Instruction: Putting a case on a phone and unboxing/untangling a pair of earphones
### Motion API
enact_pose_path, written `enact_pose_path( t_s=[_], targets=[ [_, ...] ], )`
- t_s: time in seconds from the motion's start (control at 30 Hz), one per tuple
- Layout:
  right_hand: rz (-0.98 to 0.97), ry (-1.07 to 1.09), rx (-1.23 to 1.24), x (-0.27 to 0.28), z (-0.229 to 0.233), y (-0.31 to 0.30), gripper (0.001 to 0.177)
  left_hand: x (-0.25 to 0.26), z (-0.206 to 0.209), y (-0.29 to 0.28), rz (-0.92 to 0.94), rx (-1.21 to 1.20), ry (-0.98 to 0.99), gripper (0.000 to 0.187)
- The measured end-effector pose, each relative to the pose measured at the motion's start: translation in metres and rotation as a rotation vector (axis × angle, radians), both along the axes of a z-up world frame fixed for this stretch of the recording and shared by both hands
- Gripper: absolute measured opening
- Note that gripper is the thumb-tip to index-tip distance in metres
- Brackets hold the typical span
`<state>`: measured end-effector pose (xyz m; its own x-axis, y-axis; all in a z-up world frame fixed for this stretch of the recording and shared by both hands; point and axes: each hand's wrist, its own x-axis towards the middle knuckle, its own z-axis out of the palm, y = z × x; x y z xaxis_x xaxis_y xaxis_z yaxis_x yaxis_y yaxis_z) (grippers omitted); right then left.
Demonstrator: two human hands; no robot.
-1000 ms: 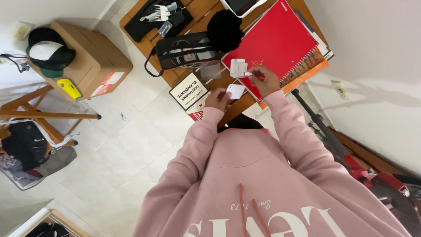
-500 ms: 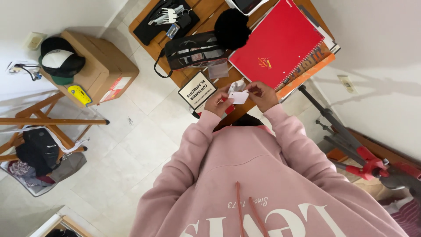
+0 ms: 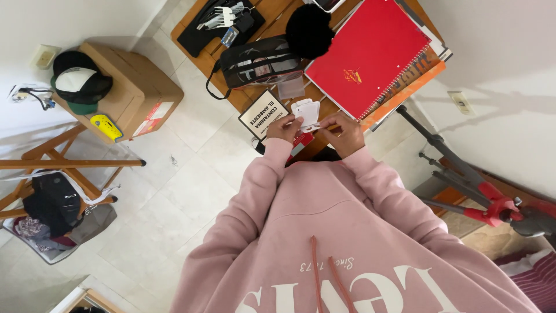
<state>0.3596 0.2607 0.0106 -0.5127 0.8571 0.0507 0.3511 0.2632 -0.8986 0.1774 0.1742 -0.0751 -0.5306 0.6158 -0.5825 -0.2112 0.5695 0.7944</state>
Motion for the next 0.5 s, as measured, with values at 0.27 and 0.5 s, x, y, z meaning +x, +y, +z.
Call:
enact_pose_path(
  t_s=[0.27, 0.5],
  targets=[
    [-0.091, -0.090, -0.124, 0.000, -0.004, 0.009, 0.014, -0.005, 0.027, -0.007, 0.011, 0.117, -0.026, 0.018],
    [-0.155, -0.649, 0.157, 0.036, -0.090, 0.135, 0.029, -0.013, 0.032, -0.023, -0.010, 0.228, 0.017, 0.017]
  ],
)
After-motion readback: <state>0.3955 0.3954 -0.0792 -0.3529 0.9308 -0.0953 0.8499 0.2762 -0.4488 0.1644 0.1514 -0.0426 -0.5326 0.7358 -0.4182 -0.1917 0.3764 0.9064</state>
